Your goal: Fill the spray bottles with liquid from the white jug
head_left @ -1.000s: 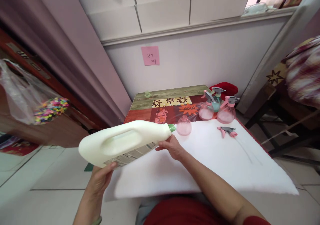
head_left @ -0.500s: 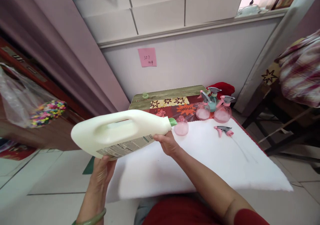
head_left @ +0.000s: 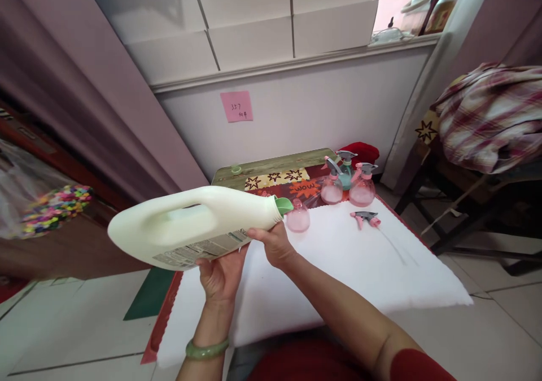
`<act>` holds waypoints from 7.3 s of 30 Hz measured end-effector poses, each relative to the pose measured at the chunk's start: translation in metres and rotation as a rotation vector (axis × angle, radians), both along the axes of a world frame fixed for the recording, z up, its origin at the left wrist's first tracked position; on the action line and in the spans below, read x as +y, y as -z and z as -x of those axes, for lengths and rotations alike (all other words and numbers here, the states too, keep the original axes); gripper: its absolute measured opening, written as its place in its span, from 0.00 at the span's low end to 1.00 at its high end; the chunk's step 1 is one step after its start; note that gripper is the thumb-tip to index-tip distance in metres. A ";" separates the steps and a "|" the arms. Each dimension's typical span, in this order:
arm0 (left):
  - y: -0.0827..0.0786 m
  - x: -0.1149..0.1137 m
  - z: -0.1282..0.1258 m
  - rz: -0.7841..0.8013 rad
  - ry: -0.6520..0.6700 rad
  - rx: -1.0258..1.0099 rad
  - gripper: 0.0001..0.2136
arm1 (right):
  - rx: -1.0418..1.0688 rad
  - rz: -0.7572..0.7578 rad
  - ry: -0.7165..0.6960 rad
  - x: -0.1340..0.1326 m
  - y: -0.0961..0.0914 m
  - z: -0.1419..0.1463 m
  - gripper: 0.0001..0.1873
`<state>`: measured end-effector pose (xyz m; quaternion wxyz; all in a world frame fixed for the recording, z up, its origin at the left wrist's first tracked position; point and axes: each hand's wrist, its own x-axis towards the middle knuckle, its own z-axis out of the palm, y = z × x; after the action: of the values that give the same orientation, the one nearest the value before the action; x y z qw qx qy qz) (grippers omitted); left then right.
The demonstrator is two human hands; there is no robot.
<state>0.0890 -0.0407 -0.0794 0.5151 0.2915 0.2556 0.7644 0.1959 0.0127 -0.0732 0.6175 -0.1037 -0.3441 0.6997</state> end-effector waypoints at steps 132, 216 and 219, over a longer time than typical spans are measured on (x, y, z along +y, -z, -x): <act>0.027 0.090 0.015 0.019 -0.285 0.013 0.27 | -0.423 -0.048 0.151 0.033 0.110 -0.031 0.39; 0.013 0.084 0.009 0.027 -0.288 0.096 0.29 | -0.427 -0.044 0.147 0.032 0.105 -0.033 0.38; 0.013 0.084 0.009 0.020 -0.288 0.102 0.30 | -0.419 -0.044 0.141 0.032 0.105 -0.033 0.38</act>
<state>0.0797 0.0436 -0.0929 0.3893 0.2852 0.3281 0.8121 0.2294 0.0445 -0.1784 0.5818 -0.2571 -0.4722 0.6103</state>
